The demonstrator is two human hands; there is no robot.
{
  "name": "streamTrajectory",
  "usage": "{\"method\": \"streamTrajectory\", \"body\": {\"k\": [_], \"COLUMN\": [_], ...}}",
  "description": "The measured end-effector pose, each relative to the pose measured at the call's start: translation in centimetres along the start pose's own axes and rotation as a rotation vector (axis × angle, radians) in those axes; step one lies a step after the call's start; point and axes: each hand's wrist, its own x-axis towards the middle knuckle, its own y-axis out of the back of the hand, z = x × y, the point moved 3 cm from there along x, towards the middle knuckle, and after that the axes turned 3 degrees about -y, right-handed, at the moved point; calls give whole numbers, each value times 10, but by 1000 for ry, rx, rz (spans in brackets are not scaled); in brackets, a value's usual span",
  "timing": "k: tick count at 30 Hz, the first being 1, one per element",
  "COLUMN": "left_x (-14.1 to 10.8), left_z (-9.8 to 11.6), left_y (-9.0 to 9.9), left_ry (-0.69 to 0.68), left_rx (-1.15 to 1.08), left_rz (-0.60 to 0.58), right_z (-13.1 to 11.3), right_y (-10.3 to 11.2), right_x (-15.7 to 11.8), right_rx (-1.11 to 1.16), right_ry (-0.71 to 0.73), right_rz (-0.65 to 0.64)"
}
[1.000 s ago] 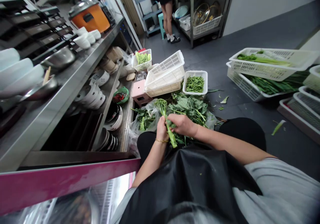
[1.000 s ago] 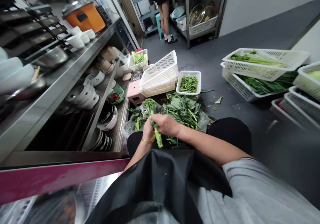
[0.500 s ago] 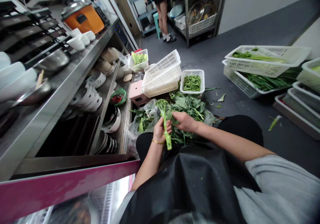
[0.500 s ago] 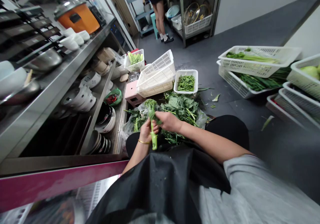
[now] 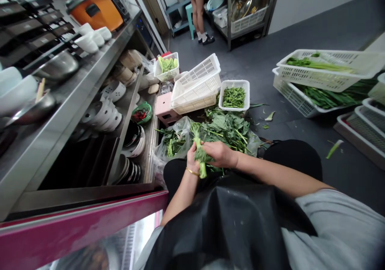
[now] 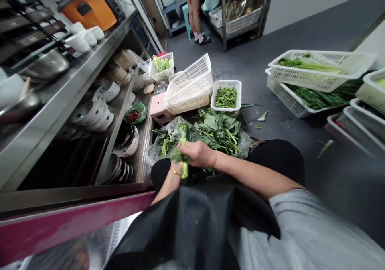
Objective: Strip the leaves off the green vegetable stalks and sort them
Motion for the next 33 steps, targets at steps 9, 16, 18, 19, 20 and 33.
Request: {"method": "streamTrajectory", "body": {"k": [9, 16, 18, 19, 20, 33], "left_x": [2, 30, 43, 50, 57, 120], "left_z": [-16, -6, 8, 16, 23, 27], "left_y": [14, 7, 8, 9, 11, 13], "left_ry": [95, 161, 94, 59, 36, 166], "left_rx": [43, 61, 24, 9, 5, 17], "left_rz": [-61, -304, -313, -306, -295, -337], "right_z": [49, 64, 77, 86, 96, 199], "right_y": [1, 2, 18, 31, 46, 114], "right_x": [21, 38, 42, 45, 50, 113], "right_rx": [815, 552, 323, 197, 74, -260], "right_ry": [-701, -635, -570, -542, -527, -718], "right_rz": [212, 162, 208, 241, 274, -104]}}
